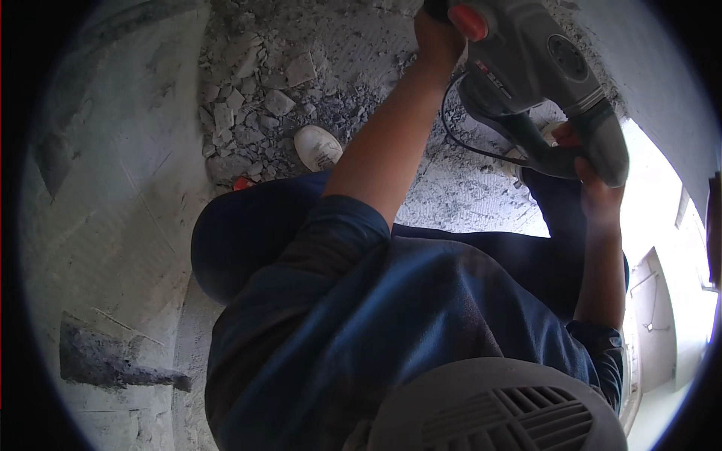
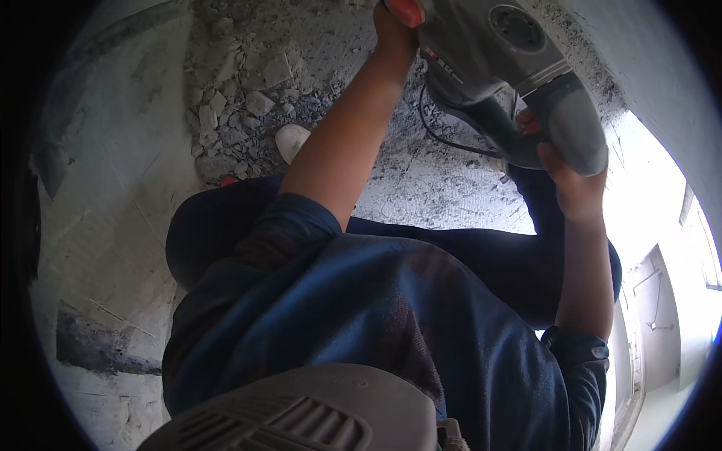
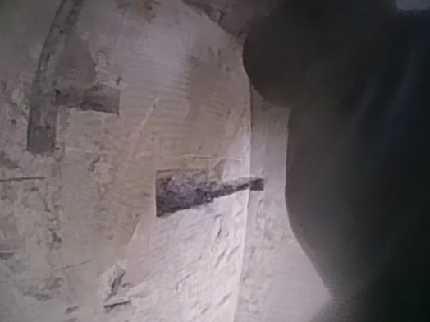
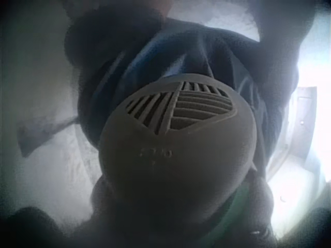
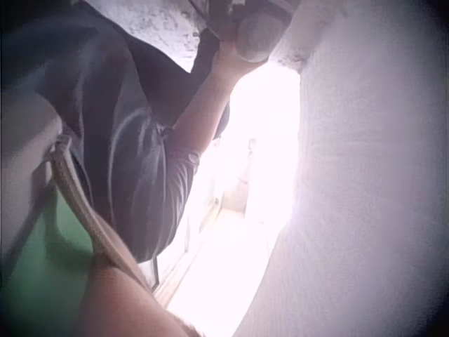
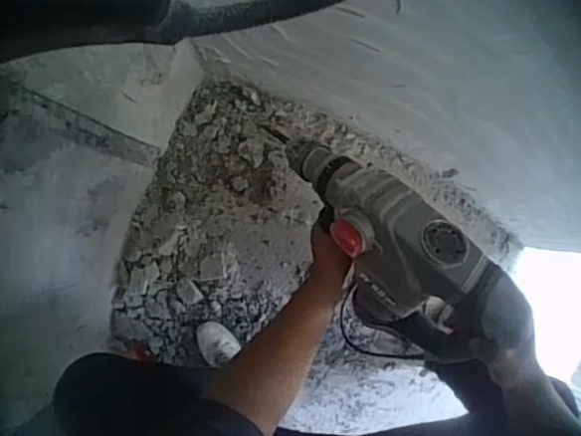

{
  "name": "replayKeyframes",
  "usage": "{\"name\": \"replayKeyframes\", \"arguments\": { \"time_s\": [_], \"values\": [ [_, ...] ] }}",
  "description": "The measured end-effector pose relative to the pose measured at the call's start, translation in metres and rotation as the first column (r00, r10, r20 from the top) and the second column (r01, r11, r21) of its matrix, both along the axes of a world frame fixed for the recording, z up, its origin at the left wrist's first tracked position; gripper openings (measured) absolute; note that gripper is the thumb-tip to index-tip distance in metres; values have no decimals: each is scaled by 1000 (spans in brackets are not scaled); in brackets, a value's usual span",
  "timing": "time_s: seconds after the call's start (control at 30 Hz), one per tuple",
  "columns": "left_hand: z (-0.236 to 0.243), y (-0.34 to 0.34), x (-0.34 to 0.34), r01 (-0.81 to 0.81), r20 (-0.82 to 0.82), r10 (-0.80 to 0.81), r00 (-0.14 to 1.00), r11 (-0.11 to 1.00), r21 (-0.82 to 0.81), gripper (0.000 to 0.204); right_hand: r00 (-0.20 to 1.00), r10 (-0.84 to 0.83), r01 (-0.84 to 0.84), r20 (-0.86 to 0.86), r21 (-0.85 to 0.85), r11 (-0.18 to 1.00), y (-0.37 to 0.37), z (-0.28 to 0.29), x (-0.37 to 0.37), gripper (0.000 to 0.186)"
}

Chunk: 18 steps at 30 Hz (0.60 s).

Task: Operating a rotary hammer to break and drill into a concrete floor.

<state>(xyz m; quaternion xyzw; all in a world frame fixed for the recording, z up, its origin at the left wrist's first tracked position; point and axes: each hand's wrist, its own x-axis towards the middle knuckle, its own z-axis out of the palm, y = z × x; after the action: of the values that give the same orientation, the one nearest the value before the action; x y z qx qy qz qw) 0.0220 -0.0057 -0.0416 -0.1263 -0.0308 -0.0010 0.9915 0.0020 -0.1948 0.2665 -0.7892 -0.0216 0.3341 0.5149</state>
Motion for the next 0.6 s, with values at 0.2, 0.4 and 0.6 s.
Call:
{"name": "replayKeyframes", "arguments": {
  "time_s": [0.2,0.4,0.6],
  "values": [
    [50,-43,-38,-13,-474,416,776,762,647,42,998,50,-40,45,-202,979,4,27,16,32],
    [83,-44,-33,142,-653,278,704,846,513,29,999,15,-4,45,-233,972,22,48,17,33],
    [111,-61,-21,-10,-616,263,743,924,383,29,985,46,19,167,-366,930,35,86,44,43]
  ]
}}
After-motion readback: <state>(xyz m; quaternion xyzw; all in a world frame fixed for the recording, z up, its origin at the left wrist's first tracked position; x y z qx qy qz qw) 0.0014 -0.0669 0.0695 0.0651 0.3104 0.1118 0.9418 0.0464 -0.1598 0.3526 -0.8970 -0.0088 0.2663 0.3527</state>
